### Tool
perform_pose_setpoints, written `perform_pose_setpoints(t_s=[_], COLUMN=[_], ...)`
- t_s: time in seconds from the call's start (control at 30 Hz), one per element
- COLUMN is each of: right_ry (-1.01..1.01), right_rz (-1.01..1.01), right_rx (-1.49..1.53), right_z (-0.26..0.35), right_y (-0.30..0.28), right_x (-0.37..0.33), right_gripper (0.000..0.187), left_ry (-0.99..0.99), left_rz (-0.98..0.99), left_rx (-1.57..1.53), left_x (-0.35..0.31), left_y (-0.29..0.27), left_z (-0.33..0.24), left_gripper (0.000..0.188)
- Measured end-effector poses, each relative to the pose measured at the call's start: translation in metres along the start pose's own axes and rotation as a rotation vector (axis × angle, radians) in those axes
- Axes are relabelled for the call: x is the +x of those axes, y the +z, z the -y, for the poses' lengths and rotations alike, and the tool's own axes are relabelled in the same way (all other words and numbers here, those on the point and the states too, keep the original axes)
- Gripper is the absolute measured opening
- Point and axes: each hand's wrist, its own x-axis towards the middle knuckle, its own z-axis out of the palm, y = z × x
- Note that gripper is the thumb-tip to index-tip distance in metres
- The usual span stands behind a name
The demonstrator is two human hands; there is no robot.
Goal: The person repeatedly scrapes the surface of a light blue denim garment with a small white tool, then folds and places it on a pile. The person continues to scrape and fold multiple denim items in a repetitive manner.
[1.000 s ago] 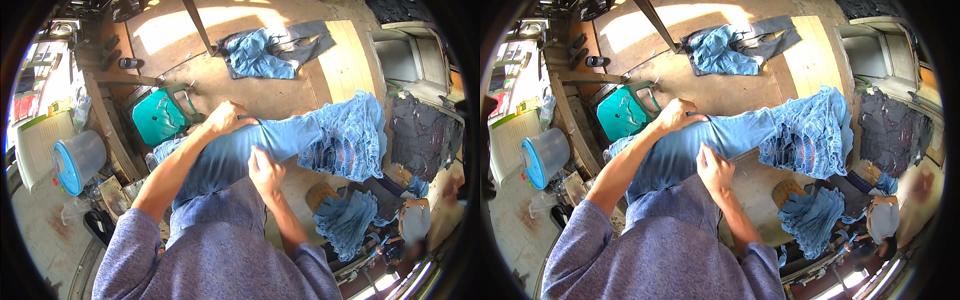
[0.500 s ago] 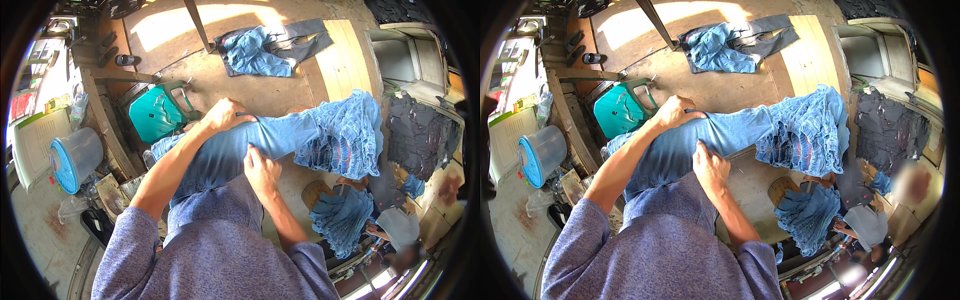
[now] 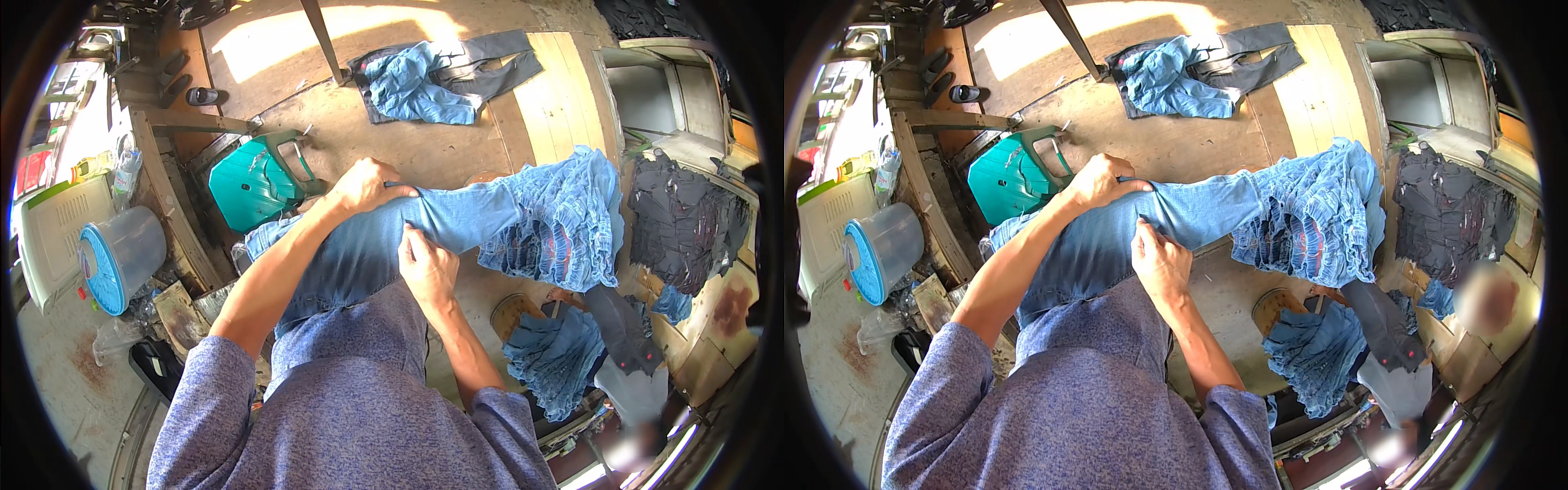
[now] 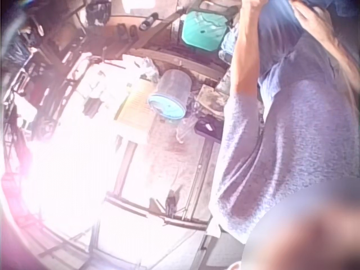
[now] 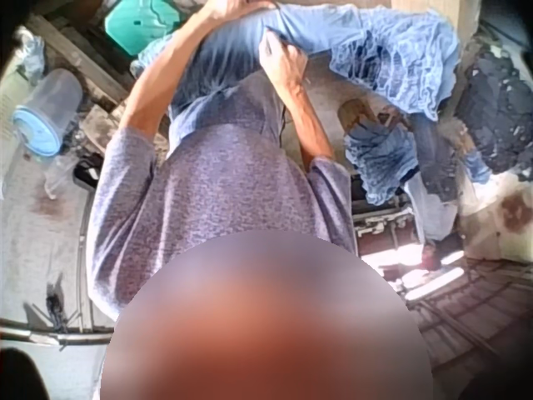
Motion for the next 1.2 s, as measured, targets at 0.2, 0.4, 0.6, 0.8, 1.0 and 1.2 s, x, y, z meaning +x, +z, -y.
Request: perform_pose_setpoints(t_s=[0.2, 0.4, 0.6, 0.8, 1.0, 1.2], right_ry=[0.038, -0.047, 0.027, 0.041, 0.039, 0.060], right_rz=[0.032, -0.079, 0.074, -0.066, 0.056, -0.048], right_rx=[0.071, 0.100, -0.050, 0.139, -0.004, 0.166], right_z=[0.001, -0.011, -0.001, -0.004, -0.005, -0.003], right_y=[-0.015, 0.001, -0.006, -0.006, -0.002, -0.007], right_x=[-0.014, 0.000, -0.010, -0.008, -0.008, -0.008], right_gripper=[0.011, 0.011, 0.011, 0.013, 0.012, 0.010], left_ry=[-0.008, -0.024, 0.004, -0.004, -0.005, -0.016], left_rz=[0.004, 0.025, -0.024, -0.019, 0.010, 0.016], left_rx=[-0.014, -0.012, -0.020, -0.026, -0.015, 0.013], left_x=[0.000, 0.001, -0.001, -0.001, 0.000, 0.002], left_y=[0.000, -0.001, 0.002, 0.001, 0.002, -0.001], left_z=[-0.001, -0.001, -0.001, 0.000, 0.000, 0.000], left_gripper=[0.053, 0.053, 0.052, 0.051, 0.052, 0.053])
